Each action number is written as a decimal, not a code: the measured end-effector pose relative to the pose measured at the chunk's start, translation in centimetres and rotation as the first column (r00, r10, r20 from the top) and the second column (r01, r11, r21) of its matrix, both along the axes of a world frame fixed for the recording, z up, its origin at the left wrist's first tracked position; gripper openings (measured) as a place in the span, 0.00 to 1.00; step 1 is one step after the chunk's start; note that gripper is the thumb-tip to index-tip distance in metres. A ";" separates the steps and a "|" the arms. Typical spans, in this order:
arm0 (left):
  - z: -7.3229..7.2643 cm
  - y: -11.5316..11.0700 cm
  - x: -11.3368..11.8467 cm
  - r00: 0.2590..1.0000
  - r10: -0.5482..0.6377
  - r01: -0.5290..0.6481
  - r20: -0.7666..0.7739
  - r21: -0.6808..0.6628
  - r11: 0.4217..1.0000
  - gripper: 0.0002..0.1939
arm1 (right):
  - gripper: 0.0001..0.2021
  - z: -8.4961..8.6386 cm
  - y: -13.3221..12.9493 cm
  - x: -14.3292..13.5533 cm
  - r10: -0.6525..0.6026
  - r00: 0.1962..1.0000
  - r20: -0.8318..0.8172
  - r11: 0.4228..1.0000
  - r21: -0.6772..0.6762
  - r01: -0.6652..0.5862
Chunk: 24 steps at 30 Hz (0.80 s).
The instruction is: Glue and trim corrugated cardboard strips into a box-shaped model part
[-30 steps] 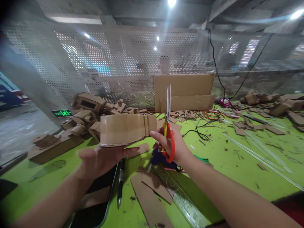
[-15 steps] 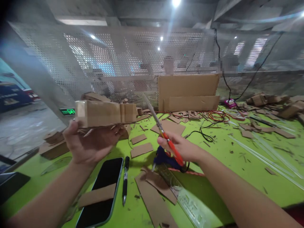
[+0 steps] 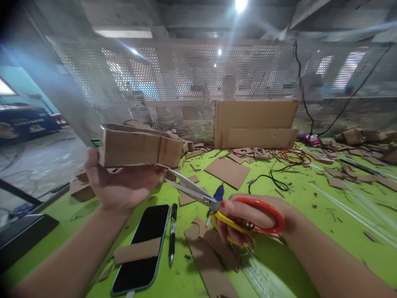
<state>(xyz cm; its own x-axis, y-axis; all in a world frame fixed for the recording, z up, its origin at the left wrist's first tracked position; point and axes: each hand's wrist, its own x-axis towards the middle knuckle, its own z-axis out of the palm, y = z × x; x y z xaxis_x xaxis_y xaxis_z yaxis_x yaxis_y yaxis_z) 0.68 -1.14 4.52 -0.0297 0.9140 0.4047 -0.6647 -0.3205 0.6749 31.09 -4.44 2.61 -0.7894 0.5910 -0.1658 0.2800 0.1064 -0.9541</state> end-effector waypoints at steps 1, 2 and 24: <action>-0.1 0.1 0.0 1.000 -0.006 0.006 0.007 -0.008 1.000 0.35 | 0.39 0.2 -0.1 -0.1 -0.025 1.000 0.018 0.999 0.028 0.024; -0.3 0.1 0.0 1.000 -0.012 0.012 0.016 -0.025 1.000 0.35 | 0.39 0.3 -0.1 -0.2 -0.046 0.999 0.029 0.998 0.048 0.045; -1.8 0.6 0.4 0.981 -0.192 0.192 0.025 -0.262 0.946 0.47 | 0.40 -0.5 0.3 0.1 -0.032 0.999 0.026 0.999 0.037 0.031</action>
<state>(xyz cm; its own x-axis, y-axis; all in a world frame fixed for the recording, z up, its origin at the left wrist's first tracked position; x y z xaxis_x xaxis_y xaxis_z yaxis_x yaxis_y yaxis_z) 1.09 -0.52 2.69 0.1572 0.9761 0.1503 -0.6958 0.0015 0.7183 31.17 -4.11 2.07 -0.7659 0.6215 -0.1645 0.3089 0.1314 -0.9420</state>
